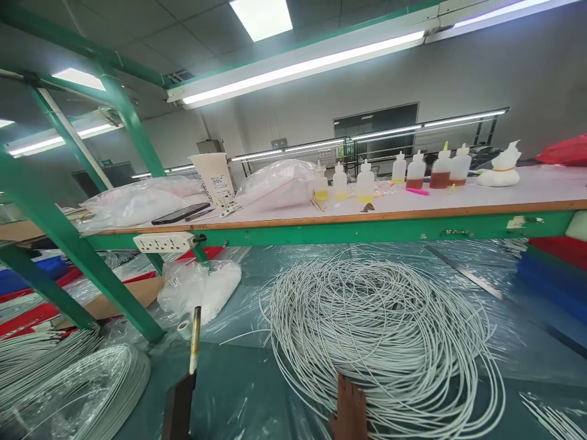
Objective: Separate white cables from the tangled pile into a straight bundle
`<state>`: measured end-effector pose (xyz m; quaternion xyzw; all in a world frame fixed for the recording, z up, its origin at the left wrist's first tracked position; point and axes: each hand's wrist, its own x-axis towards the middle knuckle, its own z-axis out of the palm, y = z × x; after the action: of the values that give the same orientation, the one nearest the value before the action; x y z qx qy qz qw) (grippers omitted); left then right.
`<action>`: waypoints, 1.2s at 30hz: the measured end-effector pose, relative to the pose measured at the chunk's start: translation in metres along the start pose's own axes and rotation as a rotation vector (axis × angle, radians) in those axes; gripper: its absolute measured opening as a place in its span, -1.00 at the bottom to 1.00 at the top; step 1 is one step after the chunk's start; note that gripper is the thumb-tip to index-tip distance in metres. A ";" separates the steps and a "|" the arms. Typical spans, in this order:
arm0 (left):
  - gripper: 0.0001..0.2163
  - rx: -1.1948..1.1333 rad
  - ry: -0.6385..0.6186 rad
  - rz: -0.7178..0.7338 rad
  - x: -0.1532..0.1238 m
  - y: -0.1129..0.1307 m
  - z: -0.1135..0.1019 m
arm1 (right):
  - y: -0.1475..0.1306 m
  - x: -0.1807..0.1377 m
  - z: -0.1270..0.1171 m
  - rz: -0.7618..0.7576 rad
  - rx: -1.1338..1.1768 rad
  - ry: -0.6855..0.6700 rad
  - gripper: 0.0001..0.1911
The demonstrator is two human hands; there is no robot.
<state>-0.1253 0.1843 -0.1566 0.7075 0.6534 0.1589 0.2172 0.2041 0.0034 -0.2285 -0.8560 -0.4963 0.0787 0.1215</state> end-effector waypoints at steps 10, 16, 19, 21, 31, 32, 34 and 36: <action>-0.77 -0.011 -0.113 -0.012 0.010 0.007 -0.008 | -0.006 0.015 -0.011 -0.106 0.011 -0.182 -0.29; -0.81 -0.035 -0.089 0.003 0.009 0.009 -0.008 | -0.009 0.020 -0.014 -0.127 0.027 -0.290 -0.42; -0.83 -0.033 -0.066 0.004 0.006 0.009 -0.007 | -0.007 0.016 -0.020 -0.134 0.076 -0.308 -0.40; -0.84 -0.029 -0.057 0.003 0.005 0.009 -0.008 | -0.004 0.015 -0.025 -0.130 0.111 -0.321 -0.41; -0.82 -0.036 -0.081 0.029 0.002 0.012 -0.016 | 0.002 0.057 -0.124 -0.227 0.428 -0.325 -0.85; -0.83 -0.042 -0.088 0.032 0.000 0.013 -0.016 | 0.002 0.067 -0.147 -0.251 0.483 -0.268 -0.81; -0.83 -0.055 -0.110 0.041 -0.003 0.014 -0.016 | 0.005 0.089 -0.194 -0.277 0.581 -0.116 -0.67; -0.81 -0.071 -0.154 0.058 -0.007 0.016 -0.015 | 0.011 0.104 -0.225 -0.285 0.636 -0.018 -0.58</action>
<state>-0.1200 0.1778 -0.1347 0.7282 0.6079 0.1333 0.2873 0.3217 0.0592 -0.0169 -0.6965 -0.5627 0.2193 0.3876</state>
